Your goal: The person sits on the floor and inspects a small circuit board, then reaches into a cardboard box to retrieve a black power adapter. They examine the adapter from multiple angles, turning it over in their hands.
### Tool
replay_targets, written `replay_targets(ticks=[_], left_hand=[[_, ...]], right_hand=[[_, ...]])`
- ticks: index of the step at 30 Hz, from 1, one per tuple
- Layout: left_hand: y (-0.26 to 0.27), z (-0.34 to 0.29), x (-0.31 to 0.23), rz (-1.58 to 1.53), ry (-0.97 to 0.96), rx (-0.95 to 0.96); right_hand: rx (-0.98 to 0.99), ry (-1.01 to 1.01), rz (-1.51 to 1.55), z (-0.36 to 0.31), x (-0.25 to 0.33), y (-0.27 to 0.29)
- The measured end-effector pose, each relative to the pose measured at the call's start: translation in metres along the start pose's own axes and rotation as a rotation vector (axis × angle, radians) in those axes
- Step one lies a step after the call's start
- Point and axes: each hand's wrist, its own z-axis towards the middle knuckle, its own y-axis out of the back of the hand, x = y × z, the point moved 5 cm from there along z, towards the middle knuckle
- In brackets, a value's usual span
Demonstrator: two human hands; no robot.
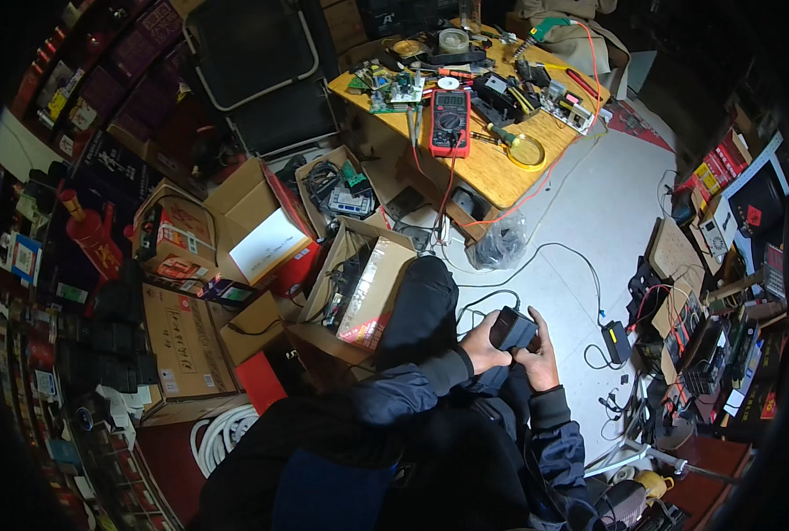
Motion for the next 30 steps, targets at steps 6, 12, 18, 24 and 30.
replay_targets(ticks=[6, 12, 18, 24, 30], left_hand=[[0.000, 0.002, 0.010, -0.081, -0.005, 0.028], [0.000, 0.007, 0.016, -0.105, -0.055, 0.046], [-0.002, 0.009, 0.019, -0.215, -0.034, 0.034], [0.000, 0.051, 0.015, -0.186, 0.004, -0.009], [0.003, 0.073, 0.006, -0.432, 0.100, -0.002]], right_hand=[[-0.012, 0.015, 0.000, -0.002, -0.003, -0.003], [-0.025, 0.012, -0.024, 0.001, 0.001, -0.002], [-0.046, 0.009, -0.051, 0.006, 0.001, 0.001], [-0.094, 0.106, -0.182, 0.024, 0.016, 0.019], [-0.022, 0.084, -0.009, 0.024, 0.019, 0.025]])
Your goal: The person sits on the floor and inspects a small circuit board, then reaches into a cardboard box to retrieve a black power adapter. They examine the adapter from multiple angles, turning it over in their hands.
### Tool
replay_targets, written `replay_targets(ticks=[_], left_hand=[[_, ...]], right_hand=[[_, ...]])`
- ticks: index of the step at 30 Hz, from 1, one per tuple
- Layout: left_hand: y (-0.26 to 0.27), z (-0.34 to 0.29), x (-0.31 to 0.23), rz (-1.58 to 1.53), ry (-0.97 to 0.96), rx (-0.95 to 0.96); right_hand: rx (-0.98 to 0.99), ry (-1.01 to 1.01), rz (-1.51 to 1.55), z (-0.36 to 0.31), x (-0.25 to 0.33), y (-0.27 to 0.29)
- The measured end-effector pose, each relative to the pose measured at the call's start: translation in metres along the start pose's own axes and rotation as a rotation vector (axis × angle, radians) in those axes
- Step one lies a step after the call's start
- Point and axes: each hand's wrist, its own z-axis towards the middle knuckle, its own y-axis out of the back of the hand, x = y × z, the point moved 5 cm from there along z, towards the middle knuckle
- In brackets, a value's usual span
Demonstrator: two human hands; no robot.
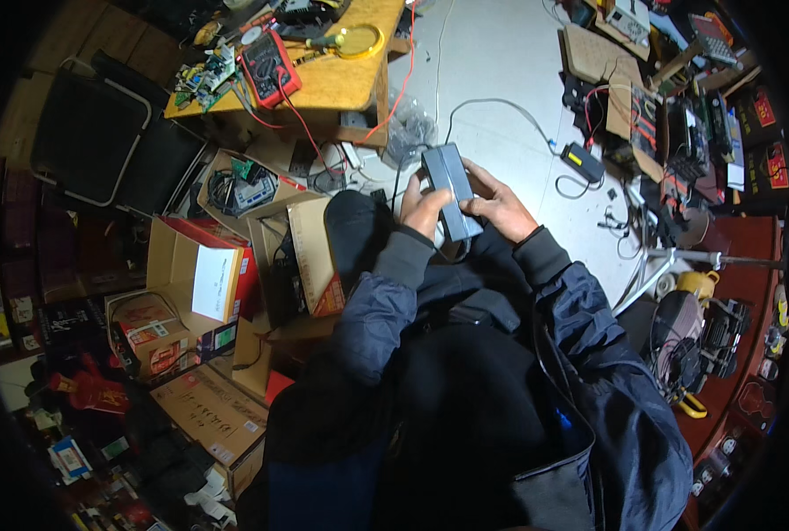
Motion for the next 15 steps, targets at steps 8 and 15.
replay_targets(ticks=[8, 15], left_hand=[[-0.002, -0.017, -0.018, 0.001, -0.041, -0.039], [0.007, -0.015, -0.012, 0.024, -0.019, -0.104]], right_hand=[[0.023, -0.065, 0.009, -0.025, -0.005, -0.024], [0.033, 0.011, 0.012, -0.029, -0.009, -0.023]])
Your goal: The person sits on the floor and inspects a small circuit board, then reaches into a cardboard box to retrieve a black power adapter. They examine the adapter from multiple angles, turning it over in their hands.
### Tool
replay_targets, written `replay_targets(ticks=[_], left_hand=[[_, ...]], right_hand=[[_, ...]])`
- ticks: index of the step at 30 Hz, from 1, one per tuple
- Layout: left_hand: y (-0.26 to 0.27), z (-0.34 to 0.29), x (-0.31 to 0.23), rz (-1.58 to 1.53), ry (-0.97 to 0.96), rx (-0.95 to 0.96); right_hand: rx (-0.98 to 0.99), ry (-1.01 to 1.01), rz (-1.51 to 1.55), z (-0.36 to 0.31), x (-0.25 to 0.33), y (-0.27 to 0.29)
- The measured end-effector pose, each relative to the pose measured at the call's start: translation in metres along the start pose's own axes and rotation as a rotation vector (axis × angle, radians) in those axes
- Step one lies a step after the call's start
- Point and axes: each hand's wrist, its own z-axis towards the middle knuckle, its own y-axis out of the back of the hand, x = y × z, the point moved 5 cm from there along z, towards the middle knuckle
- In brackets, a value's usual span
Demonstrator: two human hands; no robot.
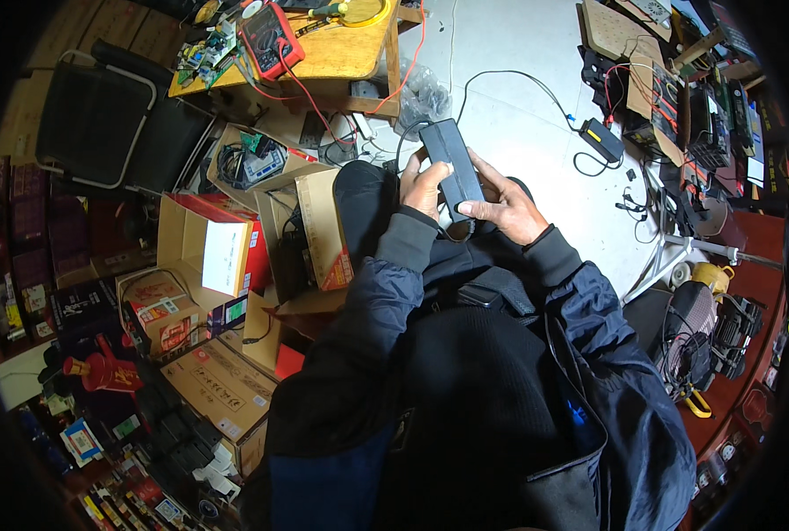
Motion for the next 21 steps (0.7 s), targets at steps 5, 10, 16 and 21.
replay_targets(ticks=[5, 10, 16, 21], left_hand=[[0.001, -0.001, 0.000, -0.016, 0.071, -0.060], [-0.009, -0.011, -0.008, 0.003, -0.011, 0.004], [-0.016, -0.019, -0.017, 0.047, 0.014, 0.109], [-0.015, -0.025, -0.010, 0.129, 0.059, 0.170]], right_hand=[[0.000, -0.044, -0.075, -0.005, -0.005, 0.001], [0.001, -0.037, 0.153, -0.004, -0.006, 0.006], [-0.077, -0.133, 0.212, -0.006, -0.016, 0.018], [-0.113, -0.172, 0.130, -0.010, -0.022, 0.023]])
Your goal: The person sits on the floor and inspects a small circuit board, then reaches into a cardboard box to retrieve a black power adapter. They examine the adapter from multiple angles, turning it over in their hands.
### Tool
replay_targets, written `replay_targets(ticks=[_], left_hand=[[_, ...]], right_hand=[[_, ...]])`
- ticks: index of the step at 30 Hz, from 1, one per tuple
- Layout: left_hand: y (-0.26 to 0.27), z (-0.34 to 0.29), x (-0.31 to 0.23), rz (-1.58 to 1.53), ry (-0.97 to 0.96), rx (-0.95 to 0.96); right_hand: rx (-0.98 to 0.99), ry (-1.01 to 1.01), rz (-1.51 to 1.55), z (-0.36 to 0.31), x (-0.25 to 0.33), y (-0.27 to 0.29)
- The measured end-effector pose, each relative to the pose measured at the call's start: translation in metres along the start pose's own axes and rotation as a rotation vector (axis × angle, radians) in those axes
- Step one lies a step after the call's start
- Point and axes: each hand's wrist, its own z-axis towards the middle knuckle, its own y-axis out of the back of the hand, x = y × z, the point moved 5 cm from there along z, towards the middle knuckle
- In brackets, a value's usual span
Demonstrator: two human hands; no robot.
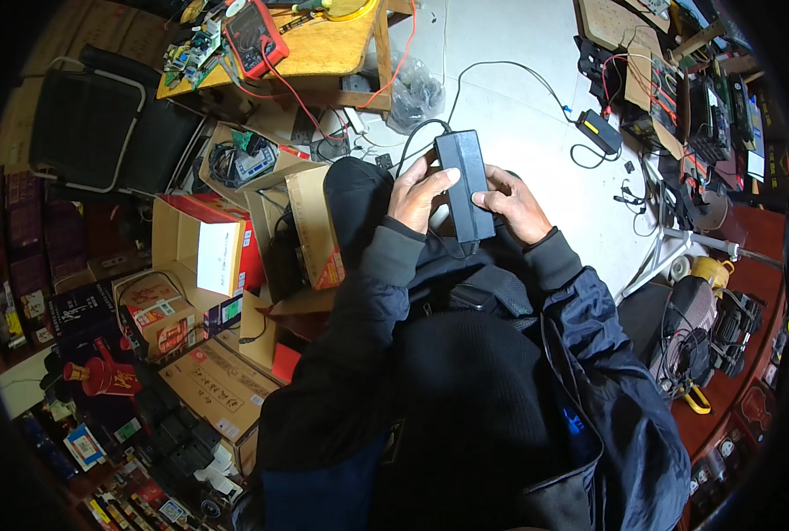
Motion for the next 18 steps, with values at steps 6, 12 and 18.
replay_targets(ticks=[6, 12, 18], left_hand=[[0.001, -0.001, 0.006, 0.044, -0.012, 0.066], [0.000, -0.001, 0.005, 0.037, -0.008, 0.085], [-0.007, -0.005, 0.008, -0.029, 0.024, 0.106]], right_hand=[[-0.046, 0.025, -0.008, -0.005, 0.000, -0.004], [-0.081, 0.080, -0.041, -0.011, 0.007, -0.010], [-0.077, 0.108, -0.043, -0.009, 0.006, -0.008]])
